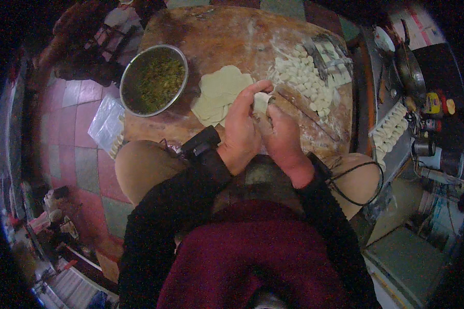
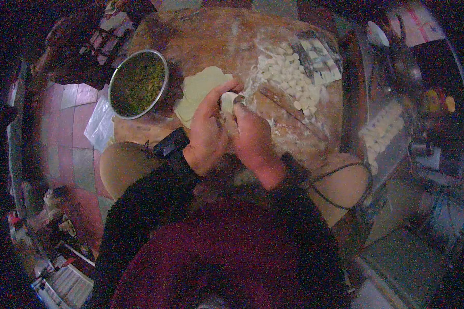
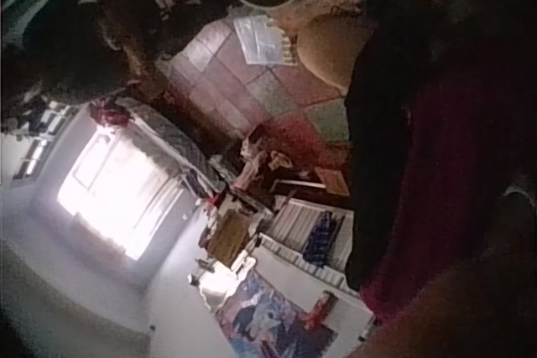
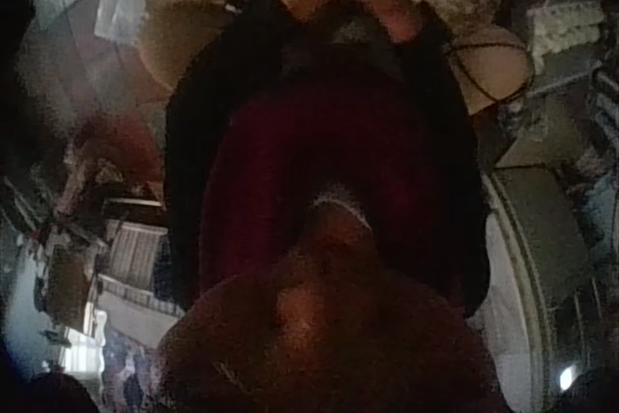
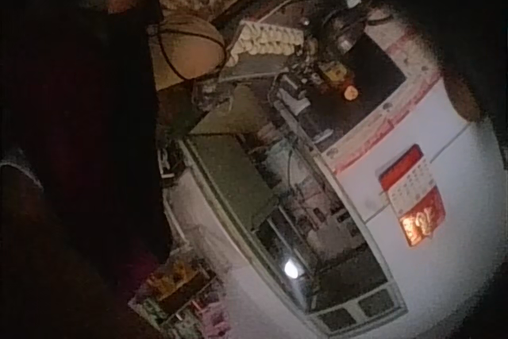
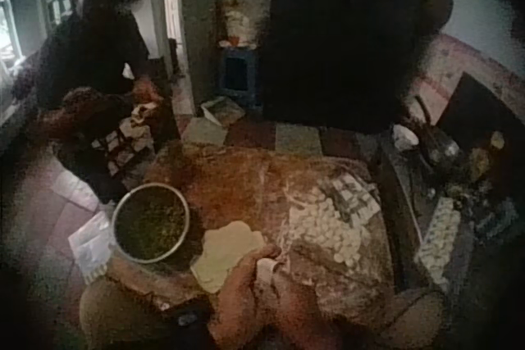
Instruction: The person flattens small dough pieces into round wrappers, scoops green filling onto each wrapper, folds and seals the edges to form dumplings, and places them in a tray. The process repeats continuously across the clip.
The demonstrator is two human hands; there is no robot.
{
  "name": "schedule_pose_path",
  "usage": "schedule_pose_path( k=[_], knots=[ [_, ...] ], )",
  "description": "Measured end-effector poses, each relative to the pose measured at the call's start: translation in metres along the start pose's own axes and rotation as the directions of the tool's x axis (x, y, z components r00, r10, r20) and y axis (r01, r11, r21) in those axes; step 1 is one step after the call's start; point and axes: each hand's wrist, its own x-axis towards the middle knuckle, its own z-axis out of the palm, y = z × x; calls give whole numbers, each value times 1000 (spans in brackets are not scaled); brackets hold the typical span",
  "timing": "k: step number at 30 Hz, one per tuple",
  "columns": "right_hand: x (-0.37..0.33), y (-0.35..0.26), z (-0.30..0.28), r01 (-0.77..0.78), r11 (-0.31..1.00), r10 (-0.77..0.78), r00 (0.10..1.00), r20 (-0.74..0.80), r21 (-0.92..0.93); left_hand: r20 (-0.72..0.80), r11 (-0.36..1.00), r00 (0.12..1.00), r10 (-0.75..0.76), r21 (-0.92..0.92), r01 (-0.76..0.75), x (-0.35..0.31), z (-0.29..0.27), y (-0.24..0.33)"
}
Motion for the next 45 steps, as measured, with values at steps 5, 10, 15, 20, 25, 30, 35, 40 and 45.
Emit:
schedule_pose_path(
  k=[5,10,15,20,25,30,35,40,45],
  knots=[
    [-3,-9,-10,31,975,-3,992,124,-218,37,995,995,-97,2,97,1,-3,0],
    [-1,-10,-41,275,957,-288,940,-184,-97,181,926,950,-256,-235,295,0,-2,8],
    [9,-2,-44,344,938,-344,924,-166,-31,318,852,866,-386,-236,467,-6,5,14],
    [7,6,-44,451,852,-484,872,-72,-264,176,818,848,-501,-224,530,-10,12,15],
    [6,13,-41,394,853,-445,892,-81,-343,57,827,873,-484,-298,477,-11,11,4],
    [-1,20,-33,382,871,-437,889,-135,-308,275,802,848,-453,-290,522,-6,-12,-7],
    [-14,21,-43,457,807,-517,853,-73,-373,444,737,812,-378,-387,554,-4,-15,-4],
    [-27,18,-61,354,932,-360,928,-92,-82,442,867,794,-419,-65,494,-10,15,-2],
    [-51,53,-131,233,932,-162,953,-255,278,533,816,663,-526,97,570,-12,23,1]
  ],
)
